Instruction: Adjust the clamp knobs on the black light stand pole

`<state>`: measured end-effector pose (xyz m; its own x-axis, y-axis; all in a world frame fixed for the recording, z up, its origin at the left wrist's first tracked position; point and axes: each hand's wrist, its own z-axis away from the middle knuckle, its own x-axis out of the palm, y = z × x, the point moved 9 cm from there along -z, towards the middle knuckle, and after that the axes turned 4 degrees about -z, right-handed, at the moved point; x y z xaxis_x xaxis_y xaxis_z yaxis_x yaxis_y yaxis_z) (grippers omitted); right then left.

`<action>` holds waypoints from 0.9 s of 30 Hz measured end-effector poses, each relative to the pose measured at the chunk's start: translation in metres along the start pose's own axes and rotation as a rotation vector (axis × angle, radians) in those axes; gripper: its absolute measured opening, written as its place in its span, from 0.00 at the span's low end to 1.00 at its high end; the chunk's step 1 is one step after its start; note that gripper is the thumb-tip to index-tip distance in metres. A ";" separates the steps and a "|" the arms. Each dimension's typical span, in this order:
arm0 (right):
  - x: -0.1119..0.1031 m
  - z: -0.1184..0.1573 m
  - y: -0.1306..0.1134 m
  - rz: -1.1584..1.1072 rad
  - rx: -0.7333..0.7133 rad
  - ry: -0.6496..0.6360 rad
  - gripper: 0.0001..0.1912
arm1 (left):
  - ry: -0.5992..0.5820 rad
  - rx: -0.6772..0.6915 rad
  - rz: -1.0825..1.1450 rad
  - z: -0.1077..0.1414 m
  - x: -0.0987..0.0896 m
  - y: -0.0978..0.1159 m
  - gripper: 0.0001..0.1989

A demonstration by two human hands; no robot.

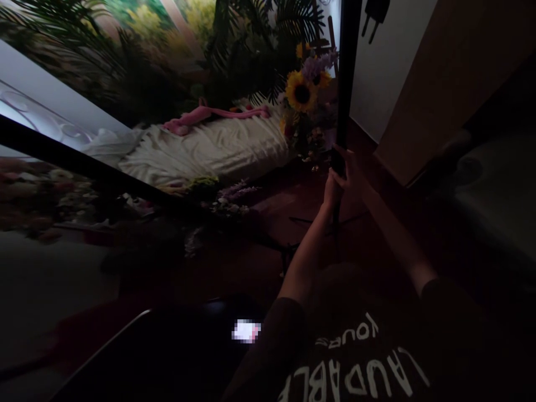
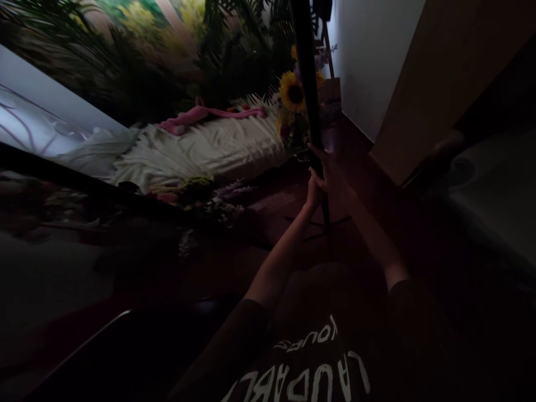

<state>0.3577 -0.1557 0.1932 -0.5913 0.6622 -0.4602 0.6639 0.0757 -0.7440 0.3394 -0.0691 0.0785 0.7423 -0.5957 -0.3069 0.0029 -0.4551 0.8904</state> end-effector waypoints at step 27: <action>0.020 0.056 0.127 -0.966 0.905 0.203 0.08 | 0.027 -0.032 0.029 0.006 -0.005 0.008 0.24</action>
<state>0.4045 -0.1744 0.0620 -0.5181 0.7277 0.4496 -0.5601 0.1087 -0.8213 0.3322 -0.0739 0.0855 0.7602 -0.5901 -0.2719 0.0021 -0.4162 0.9093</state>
